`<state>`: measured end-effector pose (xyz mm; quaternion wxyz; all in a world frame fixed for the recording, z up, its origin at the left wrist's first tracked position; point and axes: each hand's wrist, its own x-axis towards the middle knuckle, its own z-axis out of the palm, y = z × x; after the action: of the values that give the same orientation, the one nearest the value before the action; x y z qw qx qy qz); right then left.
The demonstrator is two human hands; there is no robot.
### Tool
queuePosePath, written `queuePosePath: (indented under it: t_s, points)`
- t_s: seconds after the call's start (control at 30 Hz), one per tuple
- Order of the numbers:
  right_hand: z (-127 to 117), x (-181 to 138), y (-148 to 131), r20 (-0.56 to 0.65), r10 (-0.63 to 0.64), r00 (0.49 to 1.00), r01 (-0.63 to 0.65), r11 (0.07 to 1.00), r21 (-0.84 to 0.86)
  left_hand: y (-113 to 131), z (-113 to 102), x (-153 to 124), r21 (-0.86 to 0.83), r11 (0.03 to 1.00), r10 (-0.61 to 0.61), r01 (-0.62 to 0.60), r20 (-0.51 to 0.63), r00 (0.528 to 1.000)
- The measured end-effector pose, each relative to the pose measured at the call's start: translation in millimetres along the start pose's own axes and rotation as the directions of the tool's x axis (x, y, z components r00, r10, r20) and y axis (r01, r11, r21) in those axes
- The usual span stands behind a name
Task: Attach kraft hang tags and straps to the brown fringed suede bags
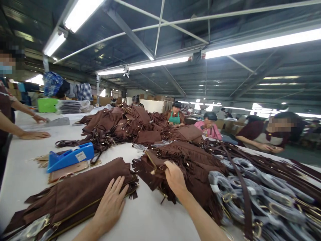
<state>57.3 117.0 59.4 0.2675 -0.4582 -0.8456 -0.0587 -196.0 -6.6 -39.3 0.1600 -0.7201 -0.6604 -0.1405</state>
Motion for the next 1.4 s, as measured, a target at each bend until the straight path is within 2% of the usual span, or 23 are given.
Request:
queuePosePath:
  t_s: [0.07,0.1,0.2,0.3,0.37,0.47,0.57,0.7,0.77,0.83,0.87,0.93,1.0,1.1,1.17,1.27,1.4]
  points:
    - [-17,-45,9,-0.021,0.023,0.999,-0.021,0.993,0.119,1,-3,0,-0.092,0.996,-0.006,0.001,-0.052,0.999]
    - [-21,-70,14,-0.033,0.03,0.999,-0.021,0.971,0.24,2,-5,0,-0.158,0.987,-0.019,0.006,-0.085,0.996]
    - [-20,-151,30,-0.008,0.107,0.994,-0.084,0.82,0.566,10,-19,-2,-0.332,0.942,-0.102,0.058,-0.118,0.988]
    - [-11,-217,43,0.141,0.231,0.963,-0.265,0.696,0.667,24,-40,-4,-0.27,0.957,-0.098,0.103,0.035,0.995]
    - [-9,-241,45,0.183,0.308,0.934,-0.352,0.694,0.627,35,-52,-5,-0.186,0.978,-0.064,0.09,0.141,0.988]
    - [-15,-242,42,0.131,0.364,0.922,-0.373,0.747,0.55,50,-64,-7,-0.136,0.987,-0.046,0.081,0.245,0.969]
    - [-26,-218,43,0.075,0.287,0.955,-0.286,0.827,0.485,59,-75,-16,-0.098,0.99,-0.067,0.105,0.334,0.94]
    - [-27,-184,61,0.047,0.02,0.999,-0.033,0.956,0.291,62,-98,-52,-0.099,0.988,-0.071,0.117,0.379,0.923]
    - [-22,-172,70,0.09,-0.162,0.983,0.147,0.976,0.16,64,-109,-75,-0.156,0.98,-0.053,0.126,0.406,0.913]
    - [-20,-164,67,0.113,-0.263,0.958,0.264,0.965,0.012,69,-115,-95,-0.241,0.962,-0.011,0.131,0.441,0.898]
    - [-22,-161,60,0.1,-0.261,0.96,0.268,0.961,-0.064,72,-116,-102,-0.295,0.948,0.032,0.115,0.449,0.893]
    - [-30,-159,31,0.053,-0.182,0.982,0.189,0.967,-0.171,79,-115,-108,-0.413,0.91,0.149,0.047,0.429,0.891]
    - [-42,-164,-11,0.078,-0.084,0.993,0.095,0.983,-0.157,86,-113,-107,-0.502,0.864,0.247,-0.029,0.374,0.894]
    - [-49,-180,-78,0.245,0.004,0.97,-0.007,1.0,0.011,92,-107,-96,-0.458,0.886,0.229,-0.077,0.287,0.93]
    - [-40,-191,-109,0.259,0.013,0.966,-0.012,1.0,-0.005,93,-102,-88,-0.347,0.934,0.174,-0.085,0.235,0.956]
    - [-16,-201,-125,0.242,0.003,0.97,0.028,0.992,-0.124,90,-94,-80,-0.192,0.973,0.175,-0.132,0.231,0.957]
    - [4,-203,-115,0.275,-0.073,0.959,0.125,0.976,-0.176,86,-85,-78,-0.063,0.97,0.242,-0.234,0.253,0.937]
